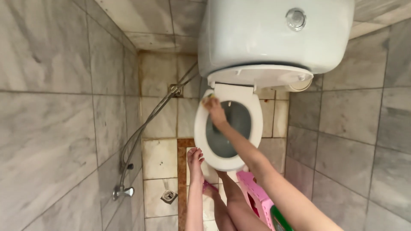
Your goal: Cleaning the toilet and sink using a sponge and cleaning liquid.
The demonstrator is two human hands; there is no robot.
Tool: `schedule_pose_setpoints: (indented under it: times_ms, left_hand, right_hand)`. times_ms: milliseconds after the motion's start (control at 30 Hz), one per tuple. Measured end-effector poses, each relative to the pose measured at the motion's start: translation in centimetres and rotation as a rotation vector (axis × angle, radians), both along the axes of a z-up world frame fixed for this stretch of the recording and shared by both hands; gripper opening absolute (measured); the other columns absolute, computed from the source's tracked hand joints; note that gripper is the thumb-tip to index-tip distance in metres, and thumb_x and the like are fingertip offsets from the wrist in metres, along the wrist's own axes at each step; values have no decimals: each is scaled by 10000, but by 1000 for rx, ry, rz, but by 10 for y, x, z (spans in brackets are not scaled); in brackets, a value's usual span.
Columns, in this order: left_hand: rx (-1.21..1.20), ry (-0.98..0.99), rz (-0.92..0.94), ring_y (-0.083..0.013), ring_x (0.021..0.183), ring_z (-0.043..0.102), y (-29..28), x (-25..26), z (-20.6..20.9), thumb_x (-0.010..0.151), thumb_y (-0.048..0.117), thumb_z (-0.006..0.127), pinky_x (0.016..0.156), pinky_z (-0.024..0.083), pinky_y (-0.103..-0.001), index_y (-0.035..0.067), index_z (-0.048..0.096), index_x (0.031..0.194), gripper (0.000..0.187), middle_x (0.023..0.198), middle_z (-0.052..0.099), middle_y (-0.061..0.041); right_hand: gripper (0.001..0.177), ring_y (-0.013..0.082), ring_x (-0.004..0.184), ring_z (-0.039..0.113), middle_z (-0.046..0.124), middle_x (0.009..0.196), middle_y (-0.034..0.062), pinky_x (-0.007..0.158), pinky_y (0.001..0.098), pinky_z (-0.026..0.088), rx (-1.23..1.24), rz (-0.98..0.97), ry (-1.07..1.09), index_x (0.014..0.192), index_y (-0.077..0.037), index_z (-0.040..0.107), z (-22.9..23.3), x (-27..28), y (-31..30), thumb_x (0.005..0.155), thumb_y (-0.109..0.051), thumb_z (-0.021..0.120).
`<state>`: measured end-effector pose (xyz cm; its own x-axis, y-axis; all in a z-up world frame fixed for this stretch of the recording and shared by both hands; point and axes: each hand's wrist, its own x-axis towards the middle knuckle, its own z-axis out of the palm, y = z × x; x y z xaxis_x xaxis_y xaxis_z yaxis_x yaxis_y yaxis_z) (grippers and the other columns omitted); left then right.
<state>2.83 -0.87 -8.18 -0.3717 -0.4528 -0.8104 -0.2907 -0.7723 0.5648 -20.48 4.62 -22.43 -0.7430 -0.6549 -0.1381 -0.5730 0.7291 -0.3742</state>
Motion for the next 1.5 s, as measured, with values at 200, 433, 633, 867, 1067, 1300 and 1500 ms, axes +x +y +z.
schedule_pose_setpoints:
  times_ms: [200,433,633,867,1067,1300,1500]
  left_hand:
    - [-21,21,25,-123,908,566,-6,8,23,931,191,661,792,464,-297,92,609,1105,207,1013,631,-3]
    - [6,-44,18,-125,934,577,2,56,18,924,197,649,823,475,-305,116,608,1148,242,1057,622,-20]
    - [13,-89,49,-105,924,570,12,87,16,908,196,664,803,476,-293,122,620,1150,257,1033,627,5]
    - [6,-40,21,-88,881,565,23,108,26,914,197,670,765,460,-266,121,617,1132,236,997,628,17]
    - [65,-29,79,-83,847,558,38,130,5,924,174,675,752,460,-252,117,608,1151,244,977,618,7]
    - [56,-44,61,-84,860,575,48,133,-2,920,164,646,741,451,-244,128,609,1150,235,990,637,18]
    - [17,-35,61,-96,889,571,30,130,3,921,179,666,757,465,-265,131,621,1148,237,1012,629,11]
  right_hand:
    - [507,360,1363,460,501,1425,109,949,413,599,-96,353,-44,1295,-211,689,4,66,16,852,3,567]
    - [500,436,1383,415,496,1435,134,862,432,624,6,69,51,1261,-217,691,25,43,-7,847,31,563]
    - [678,409,1368,434,486,1474,126,847,405,616,13,298,-161,1359,-216,658,74,182,57,786,121,523]
    - [638,439,1212,537,509,1390,240,997,483,511,-147,-157,-181,1495,-133,513,20,144,21,878,5,600]
    - [472,423,1061,618,612,1200,222,888,498,542,-98,-479,-187,1291,-56,596,8,180,22,864,-175,759]
    - [292,395,1021,639,641,1127,216,859,505,556,56,-482,-159,1083,-16,684,-50,190,29,878,-212,752]
    - [329,366,1077,636,596,1226,233,826,399,603,156,-422,52,1268,72,591,-52,176,-13,958,-20,652]
